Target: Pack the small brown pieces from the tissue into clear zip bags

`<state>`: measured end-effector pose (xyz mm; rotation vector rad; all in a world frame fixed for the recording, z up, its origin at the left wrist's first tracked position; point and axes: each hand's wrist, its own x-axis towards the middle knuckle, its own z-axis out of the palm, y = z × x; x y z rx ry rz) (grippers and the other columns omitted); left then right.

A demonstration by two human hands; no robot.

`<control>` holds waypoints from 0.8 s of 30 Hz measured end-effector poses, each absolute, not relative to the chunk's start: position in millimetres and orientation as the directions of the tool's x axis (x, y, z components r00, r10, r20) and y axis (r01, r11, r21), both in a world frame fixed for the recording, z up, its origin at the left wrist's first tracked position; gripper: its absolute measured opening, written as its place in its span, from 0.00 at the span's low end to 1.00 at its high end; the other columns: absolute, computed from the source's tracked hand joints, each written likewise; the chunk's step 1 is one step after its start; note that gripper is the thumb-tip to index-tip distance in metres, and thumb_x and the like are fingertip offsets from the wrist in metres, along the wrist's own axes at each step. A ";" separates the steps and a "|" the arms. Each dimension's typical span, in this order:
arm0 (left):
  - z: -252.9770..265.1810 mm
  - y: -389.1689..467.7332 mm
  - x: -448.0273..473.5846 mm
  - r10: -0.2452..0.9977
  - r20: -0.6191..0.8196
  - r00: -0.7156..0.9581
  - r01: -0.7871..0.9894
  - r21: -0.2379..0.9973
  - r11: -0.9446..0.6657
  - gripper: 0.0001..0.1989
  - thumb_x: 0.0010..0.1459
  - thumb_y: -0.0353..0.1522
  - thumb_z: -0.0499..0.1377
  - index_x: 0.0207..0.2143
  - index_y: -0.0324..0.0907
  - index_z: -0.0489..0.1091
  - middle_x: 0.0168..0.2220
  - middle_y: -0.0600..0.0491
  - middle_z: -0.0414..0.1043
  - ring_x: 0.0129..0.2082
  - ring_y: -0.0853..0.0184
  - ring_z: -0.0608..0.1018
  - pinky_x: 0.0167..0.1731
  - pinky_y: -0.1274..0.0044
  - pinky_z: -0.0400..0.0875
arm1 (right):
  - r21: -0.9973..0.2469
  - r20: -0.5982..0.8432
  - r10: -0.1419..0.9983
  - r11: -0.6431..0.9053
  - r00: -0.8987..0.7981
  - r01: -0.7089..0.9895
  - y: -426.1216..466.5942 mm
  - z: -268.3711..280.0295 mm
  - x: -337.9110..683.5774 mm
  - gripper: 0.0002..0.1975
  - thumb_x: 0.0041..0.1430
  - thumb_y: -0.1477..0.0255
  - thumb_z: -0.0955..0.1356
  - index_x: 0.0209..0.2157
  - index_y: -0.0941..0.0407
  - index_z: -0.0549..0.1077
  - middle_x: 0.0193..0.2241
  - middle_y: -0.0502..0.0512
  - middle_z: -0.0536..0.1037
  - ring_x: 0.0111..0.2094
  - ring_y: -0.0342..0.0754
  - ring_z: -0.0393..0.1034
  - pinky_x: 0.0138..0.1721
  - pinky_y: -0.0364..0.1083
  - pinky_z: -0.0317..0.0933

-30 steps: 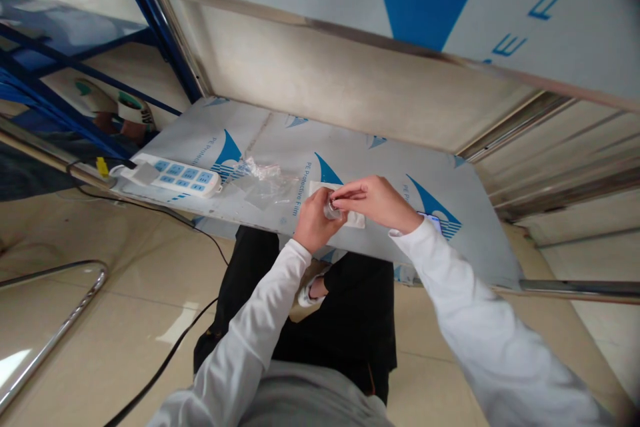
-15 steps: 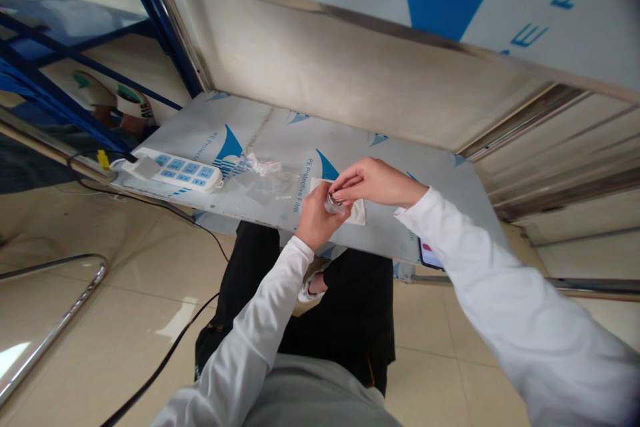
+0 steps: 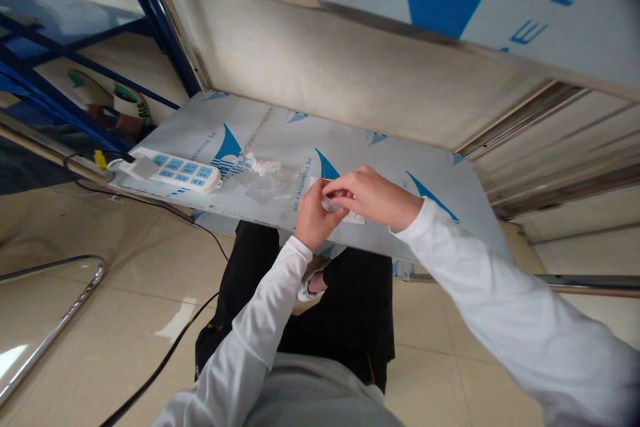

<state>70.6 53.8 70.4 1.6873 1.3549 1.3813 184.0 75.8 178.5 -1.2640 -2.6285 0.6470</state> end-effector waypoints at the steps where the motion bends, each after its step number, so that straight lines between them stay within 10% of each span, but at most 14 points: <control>1: 71.2 53.6 70.3 0.928 0.368 -0.055 0.347 0.879 -0.327 0.14 0.43 0.29 0.65 0.30 0.43 0.62 0.29 0.56 0.71 0.31 0.65 0.76 0.33 0.76 0.67 | -0.455 -0.048 0.768 0.552 -0.638 0.699 75.5 180.6 184.8 0.11 0.52 0.82 0.68 0.31 0.54 0.80 0.25 0.49 0.80 0.26 0.43 0.72 0.32 0.41 0.59; 19: 89.2 47.9 65.5 0.912 0.404 -0.074 0.285 0.885 -0.369 0.24 0.39 0.30 0.67 0.38 0.43 0.58 0.34 0.55 0.66 0.33 0.67 0.72 0.35 0.75 0.68 | -0.580 0.183 0.871 0.470 -0.456 0.665 56.6 176.3 193.6 0.06 0.54 0.69 0.71 0.34 0.54 0.80 0.38 0.54 0.79 0.38 0.45 0.72 0.40 0.43 0.63; 24: 105.8 45.4 40.0 0.926 0.324 0.192 0.017 0.943 -0.334 0.23 0.45 0.33 0.63 0.44 0.41 0.62 0.36 0.52 0.69 0.33 0.68 0.73 0.34 0.76 0.70 | -0.792 0.002 0.909 0.256 -0.416 0.555 54.4 173.2 211.5 0.12 0.55 0.63 0.70 0.31 0.57 0.78 0.30 0.54 0.79 0.32 0.45 0.73 0.34 0.43 0.66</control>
